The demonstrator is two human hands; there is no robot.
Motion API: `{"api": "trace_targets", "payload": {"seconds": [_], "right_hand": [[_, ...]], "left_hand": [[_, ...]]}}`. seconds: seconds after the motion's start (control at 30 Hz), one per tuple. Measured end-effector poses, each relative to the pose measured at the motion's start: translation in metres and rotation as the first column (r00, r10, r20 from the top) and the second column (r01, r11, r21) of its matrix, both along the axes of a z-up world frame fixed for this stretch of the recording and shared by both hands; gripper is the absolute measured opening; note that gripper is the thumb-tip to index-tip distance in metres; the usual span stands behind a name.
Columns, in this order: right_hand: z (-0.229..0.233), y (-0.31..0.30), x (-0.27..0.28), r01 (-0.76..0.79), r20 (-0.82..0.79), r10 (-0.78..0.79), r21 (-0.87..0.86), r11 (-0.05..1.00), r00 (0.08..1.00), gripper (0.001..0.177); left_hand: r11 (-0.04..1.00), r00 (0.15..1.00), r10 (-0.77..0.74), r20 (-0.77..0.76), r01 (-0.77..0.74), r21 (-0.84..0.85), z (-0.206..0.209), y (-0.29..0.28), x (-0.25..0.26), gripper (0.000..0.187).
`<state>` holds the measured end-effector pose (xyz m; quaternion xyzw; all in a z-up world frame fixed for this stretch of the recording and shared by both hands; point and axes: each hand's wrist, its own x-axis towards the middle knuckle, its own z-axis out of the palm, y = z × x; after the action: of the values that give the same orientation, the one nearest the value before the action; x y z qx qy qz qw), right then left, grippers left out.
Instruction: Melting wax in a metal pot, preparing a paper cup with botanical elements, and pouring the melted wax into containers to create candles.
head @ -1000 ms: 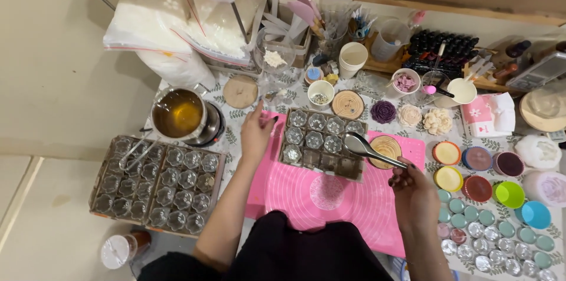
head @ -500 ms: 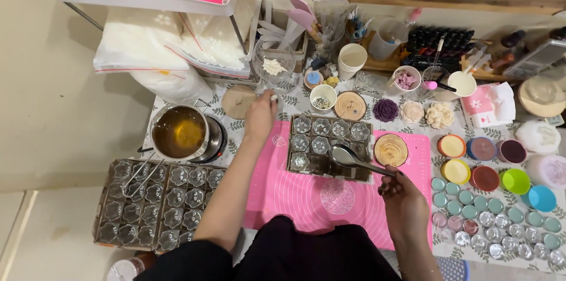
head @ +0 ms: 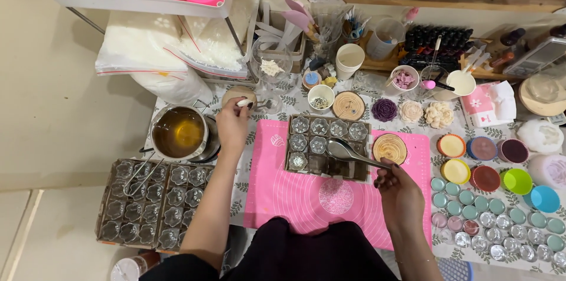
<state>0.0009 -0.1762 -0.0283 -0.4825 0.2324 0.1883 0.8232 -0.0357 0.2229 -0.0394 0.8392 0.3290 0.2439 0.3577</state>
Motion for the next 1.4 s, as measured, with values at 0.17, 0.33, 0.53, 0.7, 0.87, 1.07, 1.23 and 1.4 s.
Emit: {"api": "trace_targets", "payload": {"seconds": [0.17, 0.33, 0.53, 0.7, 0.87, 1.07, 1.23, 1.4], "right_hand": [[0.000, -0.006, 0.005, 0.007, -0.015, -0.007, 0.016, 1.000, 1.000, 0.032], [0.001, -0.018, 0.009, 0.031, -0.014, -0.030, 0.010, 0.999, 0.999, 0.031], [-0.012, -0.034, 0.011, 0.031, -0.006, -0.031, 0.033, 0.999, 1.000, 0.031], [-0.004, -0.041, 0.014, 0.033, 0.013, -0.033, 0.023, 0.999, 0.999, 0.032], [-0.009, -0.055, 0.016, 0.050, 0.004, -0.050, 0.036, 0.998, 0.999, 0.032], [-0.023, -0.069, 0.015, 0.066, -0.017, -0.065, 0.031, 0.997, 0.998, 0.033], [-0.022, -0.071, 0.014, 0.055, -0.028, -0.053, 0.051, 0.997, 0.998, 0.033], [-0.019, -0.072, 0.012, 0.059, -0.047, -0.056, 0.059, 0.997, 0.997, 0.033]], "left_hand": [[0.970, 0.995, 0.059, 0.083, -0.037, -0.238, -0.005, -0.002, -0.002, 0.021], [0.945, 0.969, 0.076, 0.236, 0.006, -0.326, 0.040, -0.043, -0.012, 0.024], [0.913, 0.964, -0.003, 0.265, 0.111, -0.393, 0.042, -0.093, 0.026, 0.025], [0.957, 0.977, -0.123, 0.175, 0.164, -0.241, 0.039, -0.108, 0.068, 0.022], [0.953, 0.951, -0.295, 0.092, 0.300, -0.037, 0.027, -0.112, 0.098, 0.019], [0.853, 0.873, -0.465, -0.149, 0.486, 0.190, 0.014, -0.111, 0.122, 0.016], [0.746, 0.788, -0.462, -0.407, 0.593, 0.302, -0.020, -0.111, 0.141, 0.017], [0.724, 0.771, -0.456, -0.445, 0.612, 0.318, -0.022, -0.116, 0.139, 0.022]]}}
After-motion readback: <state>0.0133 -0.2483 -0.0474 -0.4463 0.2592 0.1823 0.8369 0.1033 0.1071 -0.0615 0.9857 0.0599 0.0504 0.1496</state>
